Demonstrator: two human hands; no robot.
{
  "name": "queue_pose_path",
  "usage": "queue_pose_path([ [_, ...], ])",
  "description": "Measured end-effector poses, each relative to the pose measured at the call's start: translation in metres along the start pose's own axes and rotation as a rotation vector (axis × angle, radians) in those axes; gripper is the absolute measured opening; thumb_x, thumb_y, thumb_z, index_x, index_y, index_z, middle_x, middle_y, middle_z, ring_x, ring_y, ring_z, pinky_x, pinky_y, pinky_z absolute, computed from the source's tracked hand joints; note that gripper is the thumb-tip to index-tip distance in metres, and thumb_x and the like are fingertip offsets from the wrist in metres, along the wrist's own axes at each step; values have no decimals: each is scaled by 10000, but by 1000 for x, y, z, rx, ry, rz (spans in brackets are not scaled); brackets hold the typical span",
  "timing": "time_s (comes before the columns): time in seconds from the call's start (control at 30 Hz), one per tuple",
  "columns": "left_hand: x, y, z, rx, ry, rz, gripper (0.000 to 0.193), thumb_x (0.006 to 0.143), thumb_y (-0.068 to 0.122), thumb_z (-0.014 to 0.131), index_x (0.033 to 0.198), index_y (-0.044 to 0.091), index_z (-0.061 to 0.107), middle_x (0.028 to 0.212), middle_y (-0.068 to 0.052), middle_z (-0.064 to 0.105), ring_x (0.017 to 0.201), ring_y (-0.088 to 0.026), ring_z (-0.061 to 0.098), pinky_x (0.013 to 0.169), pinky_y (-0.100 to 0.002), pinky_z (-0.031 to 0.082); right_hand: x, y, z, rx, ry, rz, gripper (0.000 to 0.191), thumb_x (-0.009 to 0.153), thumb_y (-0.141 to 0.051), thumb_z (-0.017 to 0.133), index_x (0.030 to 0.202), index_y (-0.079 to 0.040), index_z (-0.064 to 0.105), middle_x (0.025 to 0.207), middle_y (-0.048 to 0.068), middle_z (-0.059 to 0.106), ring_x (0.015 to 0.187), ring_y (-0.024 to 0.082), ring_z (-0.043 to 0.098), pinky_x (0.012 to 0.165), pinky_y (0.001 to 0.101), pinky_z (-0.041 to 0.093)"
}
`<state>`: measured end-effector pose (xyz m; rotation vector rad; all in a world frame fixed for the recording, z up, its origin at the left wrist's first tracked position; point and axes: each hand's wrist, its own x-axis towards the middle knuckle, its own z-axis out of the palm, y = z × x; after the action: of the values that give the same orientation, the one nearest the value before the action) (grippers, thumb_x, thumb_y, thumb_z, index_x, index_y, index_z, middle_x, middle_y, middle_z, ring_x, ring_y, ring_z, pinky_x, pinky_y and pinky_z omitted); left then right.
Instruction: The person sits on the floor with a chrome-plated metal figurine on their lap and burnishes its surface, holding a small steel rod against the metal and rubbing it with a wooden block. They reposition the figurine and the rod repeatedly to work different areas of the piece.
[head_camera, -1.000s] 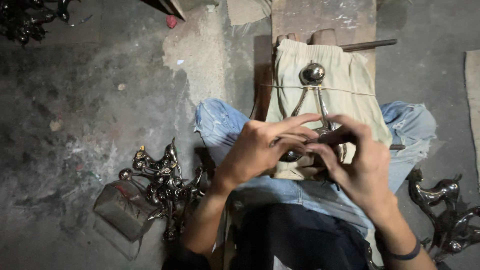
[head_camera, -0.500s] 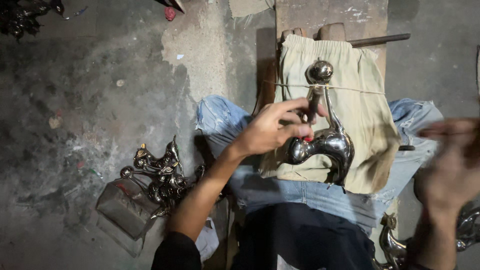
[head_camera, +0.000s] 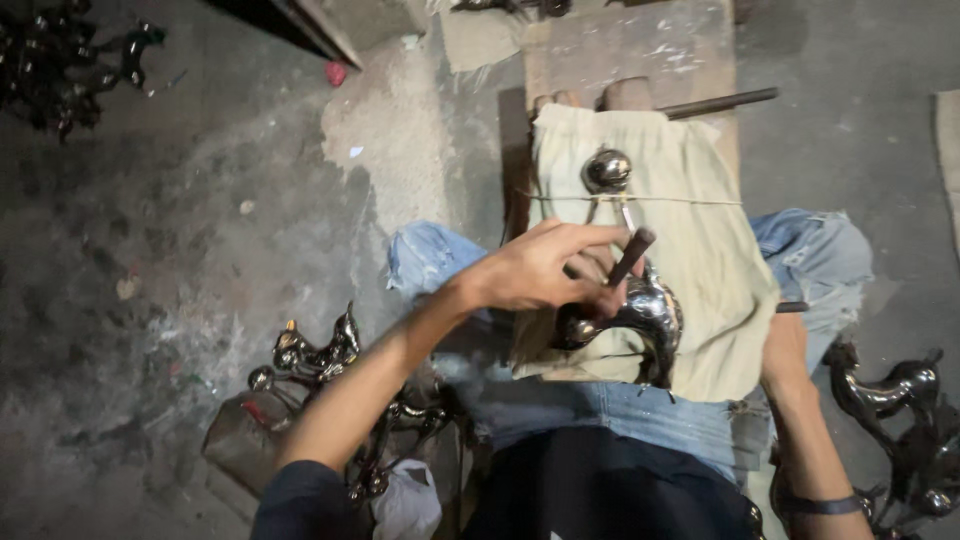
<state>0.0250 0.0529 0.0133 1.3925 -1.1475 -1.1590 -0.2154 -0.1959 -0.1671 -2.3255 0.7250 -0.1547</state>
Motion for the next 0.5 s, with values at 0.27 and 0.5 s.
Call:
queue_pose_path([
  [0.27, 22, 1, -4, 149, -133, -67, 372, 867, 44, 671, 1239, 48, 666, 924, -70, 820, 858, -113, 807, 793, -253, 640, 5, 19, -29, 361, 11, 92, 383, 1075, -248, 507, 1244, 75, 626, 987, 201, 677, 872, 277, 623, 763, 414, 475],
  [0.5, 27, -6, -3, 94, -167, -105, 397, 861, 110, 730, 1249, 60, 658, 909, -79, 821, 769, -96, 776, 728, -249, 619, -44, 26, -59, 891, 292, 250, 457, 1071, -151, 595, 1480, -33, 430, 947, 62, 625, 804, 163, 620, 703, 327, 533],
])
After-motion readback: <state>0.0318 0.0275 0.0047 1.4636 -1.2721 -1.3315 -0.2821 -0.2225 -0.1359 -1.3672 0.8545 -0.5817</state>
